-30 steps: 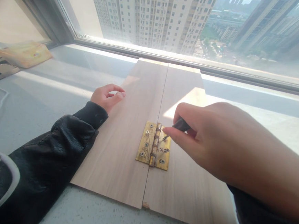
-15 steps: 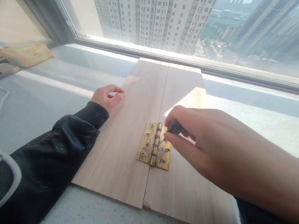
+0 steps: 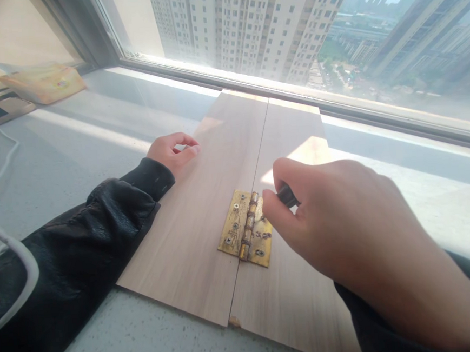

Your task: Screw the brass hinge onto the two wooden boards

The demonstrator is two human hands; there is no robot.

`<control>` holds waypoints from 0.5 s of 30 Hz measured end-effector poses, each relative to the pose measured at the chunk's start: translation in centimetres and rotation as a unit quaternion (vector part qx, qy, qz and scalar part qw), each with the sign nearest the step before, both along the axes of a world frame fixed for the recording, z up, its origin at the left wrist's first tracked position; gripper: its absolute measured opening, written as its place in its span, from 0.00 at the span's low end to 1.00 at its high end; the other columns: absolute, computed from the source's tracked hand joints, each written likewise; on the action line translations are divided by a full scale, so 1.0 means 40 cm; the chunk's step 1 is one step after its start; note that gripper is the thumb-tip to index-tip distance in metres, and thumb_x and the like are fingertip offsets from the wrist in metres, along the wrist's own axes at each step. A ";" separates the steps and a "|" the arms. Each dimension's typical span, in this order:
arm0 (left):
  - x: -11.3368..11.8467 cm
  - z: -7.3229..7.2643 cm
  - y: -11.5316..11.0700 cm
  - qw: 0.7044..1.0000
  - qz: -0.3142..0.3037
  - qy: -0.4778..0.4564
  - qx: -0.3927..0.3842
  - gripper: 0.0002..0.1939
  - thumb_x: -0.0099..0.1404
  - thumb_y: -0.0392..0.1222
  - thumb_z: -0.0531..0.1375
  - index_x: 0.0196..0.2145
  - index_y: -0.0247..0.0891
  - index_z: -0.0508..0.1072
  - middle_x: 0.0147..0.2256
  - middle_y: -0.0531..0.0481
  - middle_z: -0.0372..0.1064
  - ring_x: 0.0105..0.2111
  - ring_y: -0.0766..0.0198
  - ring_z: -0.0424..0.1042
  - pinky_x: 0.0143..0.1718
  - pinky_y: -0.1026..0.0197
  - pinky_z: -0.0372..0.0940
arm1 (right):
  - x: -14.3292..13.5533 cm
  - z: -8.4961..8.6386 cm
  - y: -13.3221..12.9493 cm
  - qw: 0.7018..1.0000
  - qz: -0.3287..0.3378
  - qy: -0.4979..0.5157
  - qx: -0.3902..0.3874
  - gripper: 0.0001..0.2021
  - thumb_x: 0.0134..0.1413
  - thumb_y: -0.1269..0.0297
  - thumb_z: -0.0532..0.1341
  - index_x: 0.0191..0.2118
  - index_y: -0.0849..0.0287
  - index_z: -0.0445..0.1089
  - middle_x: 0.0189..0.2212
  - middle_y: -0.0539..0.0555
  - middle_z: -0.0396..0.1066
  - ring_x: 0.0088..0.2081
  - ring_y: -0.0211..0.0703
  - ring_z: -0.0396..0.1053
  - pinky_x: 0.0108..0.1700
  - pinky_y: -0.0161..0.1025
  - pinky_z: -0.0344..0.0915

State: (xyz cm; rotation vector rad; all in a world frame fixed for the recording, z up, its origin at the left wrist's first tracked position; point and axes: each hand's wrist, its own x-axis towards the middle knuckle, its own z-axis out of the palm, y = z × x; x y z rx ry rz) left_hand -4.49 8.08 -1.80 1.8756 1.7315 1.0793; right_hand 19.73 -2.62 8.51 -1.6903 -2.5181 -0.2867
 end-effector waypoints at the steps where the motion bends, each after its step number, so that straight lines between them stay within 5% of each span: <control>1: 0.000 -0.001 0.001 1.000 -0.001 -0.002 0.002 0.09 0.54 0.44 0.58 0.29 0.39 0.76 0.28 0.49 0.73 0.30 0.60 0.68 0.39 0.56 0.65 | 0.003 -0.003 0.004 1.000 0.008 0.027 -0.014 0.15 0.54 0.47 0.54 0.26 0.53 0.60 0.13 0.48 0.58 0.16 0.41 0.53 0.20 0.39 0.48; 4: 0.001 -0.002 0.002 1.000 -0.002 -0.005 0.005 0.08 0.54 0.43 0.59 0.29 0.39 0.75 0.27 0.50 0.72 0.30 0.60 0.68 0.39 0.57 0.65 | 0.012 -0.008 0.010 0.987 0.046 0.125 -0.086 0.15 0.56 0.46 0.53 0.39 0.51 0.63 0.27 0.52 0.70 0.25 0.45 0.66 0.25 0.42 0.60; 7: 0.002 -0.001 0.001 1.000 -0.002 -0.005 0.006 0.08 0.54 0.43 0.58 0.29 0.38 0.76 0.26 0.50 0.72 0.29 0.61 0.68 0.38 0.58 0.64 | 0.017 -0.011 0.010 0.963 0.082 0.200 -0.161 0.11 0.60 0.52 0.52 0.45 0.47 0.64 0.40 0.51 0.72 0.38 0.48 0.70 0.36 0.46 0.65; 11: 0.003 0.000 -0.001 1.000 0.000 -0.003 0.006 0.09 0.54 0.44 0.59 0.30 0.37 0.76 0.27 0.49 0.72 0.29 0.61 0.68 0.37 0.59 0.64 | 0.022 -0.015 0.012 0.936 0.128 0.274 -0.181 0.11 0.59 0.54 0.56 0.46 0.41 0.69 0.41 0.47 0.74 0.41 0.46 0.72 0.39 0.44 0.68; 15: 0.003 -0.001 0.001 1.000 -0.002 -0.001 0.003 0.10 0.54 0.44 0.59 0.31 0.37 0.77 0.29 0.48 0.73 0.30 0.61 0.68 0.37 0.59 0.65 | 0.035 -0.017 0.022 0.953 0.114 0.244 -0.135 0.12 0.56 0.50 0.59 0.45 0.41 0.72 0.39 0.47 0.76 0.38 0.48 0.74 0.37 0.46 0.68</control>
